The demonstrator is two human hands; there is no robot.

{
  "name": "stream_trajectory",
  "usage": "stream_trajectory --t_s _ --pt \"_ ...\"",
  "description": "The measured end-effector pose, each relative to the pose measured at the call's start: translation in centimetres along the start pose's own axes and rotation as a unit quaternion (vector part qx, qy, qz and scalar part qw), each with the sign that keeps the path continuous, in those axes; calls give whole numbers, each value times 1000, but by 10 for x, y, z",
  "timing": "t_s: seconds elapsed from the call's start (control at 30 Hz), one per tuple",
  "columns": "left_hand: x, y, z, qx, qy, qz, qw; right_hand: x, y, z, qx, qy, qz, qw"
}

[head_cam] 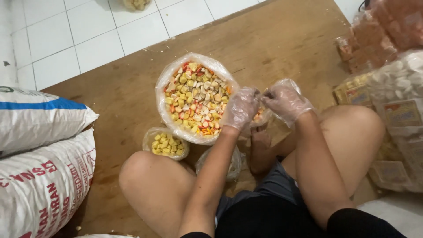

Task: Packaging mixed dried snacks into smaller plastic bags by hand

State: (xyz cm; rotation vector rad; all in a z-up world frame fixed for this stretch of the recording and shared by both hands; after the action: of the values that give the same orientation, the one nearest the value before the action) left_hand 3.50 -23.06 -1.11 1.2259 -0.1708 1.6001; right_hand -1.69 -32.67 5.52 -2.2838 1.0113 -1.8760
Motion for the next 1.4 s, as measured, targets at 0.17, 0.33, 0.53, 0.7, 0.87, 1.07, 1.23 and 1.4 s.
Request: stream_trajectory --t_s 0.17,0.33,0.53,0.7,0.87,1.07,1.23,1.4 --pt "74 -23 1 229 38 -153 961 -21 -22 15 125 109 -43 985" --pt "90 -77 -22 171 95 -80 977 -41 -76 1 204 126 60 969" --pt "110 -148 -81 266 84 316 907 -133 -88 29 210 89 -11 974" --pt "151 -102 -81 187 -23 383 904 -169 -92 39 266 114 -68 955" --pt "151 -103 -90 183 35 441 878 -179 -95 39 216 107 -13 970" --pt "137 -148 -116 220 107 291 925 -180 -93 38 133 36 53 989" --pt "146 -164 -114 433 96 -31 896 -181 -103 42 120 75 -44 989" --pt "151 -195 -130 453 221 -205 839 -153 -128 44 112 126 129 977"
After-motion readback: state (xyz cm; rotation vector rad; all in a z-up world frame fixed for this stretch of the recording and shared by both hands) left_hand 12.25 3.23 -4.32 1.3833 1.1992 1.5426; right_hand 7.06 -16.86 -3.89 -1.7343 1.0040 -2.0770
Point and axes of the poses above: each hand's wrist, its own z-axis towards the middle knuckle, its own x-axis out of the back of the hand, y = z × x, the point moved 9 cm from there along z, towards the middle knuckle, and after that the axes turned 9 degrees about y, right-handed, at the moved point
